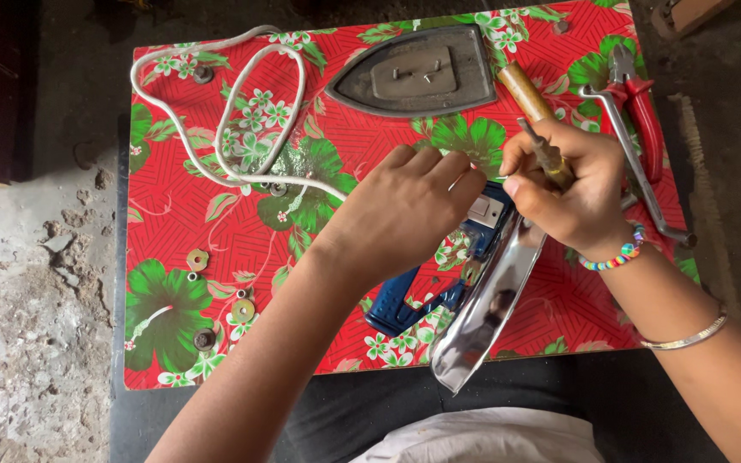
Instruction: The person repairs an electric iron by hand, using a screwdriver to remove and replace screws on the internal handle and body components.
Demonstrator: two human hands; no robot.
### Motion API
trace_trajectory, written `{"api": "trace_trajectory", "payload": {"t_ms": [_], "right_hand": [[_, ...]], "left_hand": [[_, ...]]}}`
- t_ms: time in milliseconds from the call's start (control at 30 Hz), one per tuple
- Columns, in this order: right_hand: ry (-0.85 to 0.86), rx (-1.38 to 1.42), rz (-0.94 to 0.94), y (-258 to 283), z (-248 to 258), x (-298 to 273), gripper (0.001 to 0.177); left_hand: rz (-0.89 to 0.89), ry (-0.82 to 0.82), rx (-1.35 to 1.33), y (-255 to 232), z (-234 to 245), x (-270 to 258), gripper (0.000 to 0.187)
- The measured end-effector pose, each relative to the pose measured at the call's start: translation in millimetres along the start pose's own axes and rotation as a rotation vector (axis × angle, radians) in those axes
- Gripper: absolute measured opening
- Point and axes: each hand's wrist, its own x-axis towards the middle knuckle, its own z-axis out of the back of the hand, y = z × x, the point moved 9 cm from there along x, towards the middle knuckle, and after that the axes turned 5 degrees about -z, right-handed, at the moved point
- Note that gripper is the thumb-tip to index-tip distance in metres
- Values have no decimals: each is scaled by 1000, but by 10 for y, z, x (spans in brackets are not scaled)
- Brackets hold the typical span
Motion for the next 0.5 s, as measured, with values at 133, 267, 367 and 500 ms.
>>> {"api": "trace_trajectory", "payload": {"t_ms": [133,267,367,500], "right_hand": [[-6,23,-12,-22,12,1,12],[-9,30,-1,-24,14,-8,12],[2,-47,37,7,-16,34,11],[7,-5,5,-26,-27,28,12]], "left_hand": [[17,-92,-107,4,33,-34,35],[141,-268,-504,147,41,-169,31],[272,-408,-688,235,11,-280,34],[400,-464,-733,254,-116,-358,30]]}}
